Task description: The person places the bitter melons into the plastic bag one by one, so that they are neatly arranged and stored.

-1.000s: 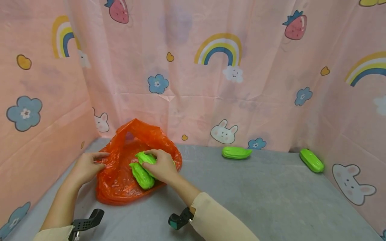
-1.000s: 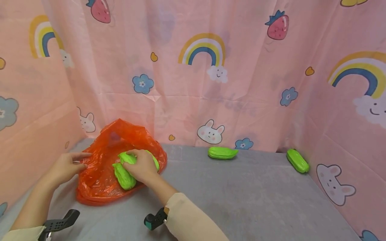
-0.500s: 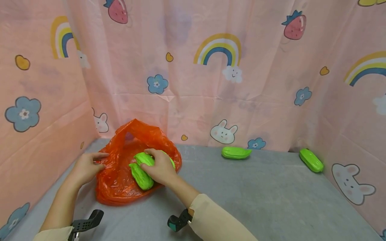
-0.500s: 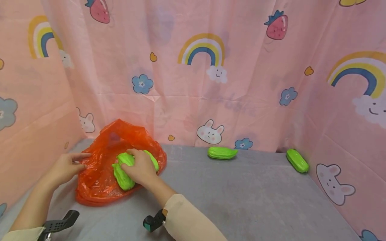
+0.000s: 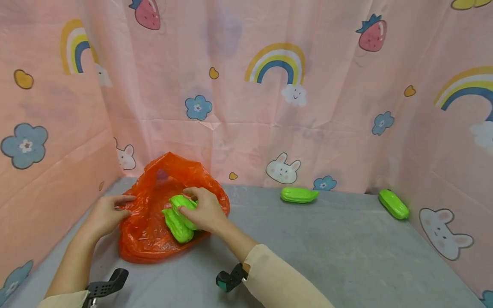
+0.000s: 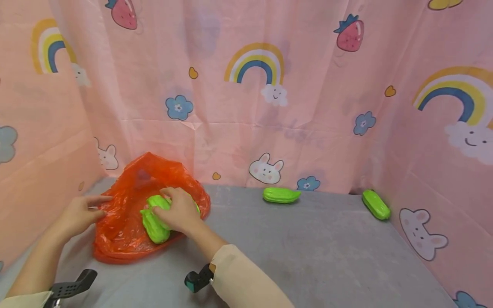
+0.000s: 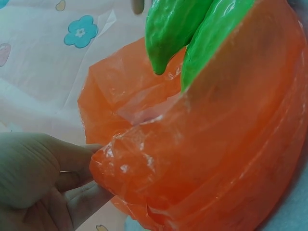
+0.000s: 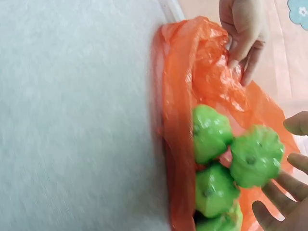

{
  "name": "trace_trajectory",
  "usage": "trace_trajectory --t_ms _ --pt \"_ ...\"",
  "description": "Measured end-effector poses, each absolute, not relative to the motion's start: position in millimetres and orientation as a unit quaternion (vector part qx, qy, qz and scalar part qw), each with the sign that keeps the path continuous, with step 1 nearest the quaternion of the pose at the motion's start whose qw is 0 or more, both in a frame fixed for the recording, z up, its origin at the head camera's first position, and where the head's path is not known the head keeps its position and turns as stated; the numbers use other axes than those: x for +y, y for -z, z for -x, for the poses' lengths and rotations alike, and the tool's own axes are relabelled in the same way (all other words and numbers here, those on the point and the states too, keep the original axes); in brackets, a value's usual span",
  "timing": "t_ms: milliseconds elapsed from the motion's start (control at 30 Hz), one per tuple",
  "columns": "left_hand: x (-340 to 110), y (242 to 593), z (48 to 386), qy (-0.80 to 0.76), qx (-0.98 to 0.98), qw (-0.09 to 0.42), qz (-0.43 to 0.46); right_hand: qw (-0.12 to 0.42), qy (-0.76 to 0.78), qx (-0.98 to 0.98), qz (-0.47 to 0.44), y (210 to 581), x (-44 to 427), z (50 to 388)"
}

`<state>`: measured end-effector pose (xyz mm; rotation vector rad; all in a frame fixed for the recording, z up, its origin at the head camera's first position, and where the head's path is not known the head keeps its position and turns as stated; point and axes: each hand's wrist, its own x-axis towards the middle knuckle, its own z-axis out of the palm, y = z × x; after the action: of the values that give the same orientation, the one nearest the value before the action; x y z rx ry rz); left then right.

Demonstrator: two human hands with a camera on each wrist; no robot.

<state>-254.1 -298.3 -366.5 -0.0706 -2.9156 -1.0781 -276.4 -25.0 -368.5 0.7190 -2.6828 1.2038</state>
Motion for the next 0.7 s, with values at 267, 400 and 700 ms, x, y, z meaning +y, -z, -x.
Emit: trace_trajectory --t_ms 267,400,700 --pt "-300 366 253 0.344 -0.938 0.020 0.025 0.064 -0.404 -0.878 -0.247 360 -3 285" --pt "-301 366 253 0.340 -0.940 0.018 0.024 0.058 -0.426 -0.871 -0.236 361 11 293" --pt "-302 368 254 0.342 -0.939 0.016 0.024 0.087 -0.447 -0.866 -0.205 370 52 312"
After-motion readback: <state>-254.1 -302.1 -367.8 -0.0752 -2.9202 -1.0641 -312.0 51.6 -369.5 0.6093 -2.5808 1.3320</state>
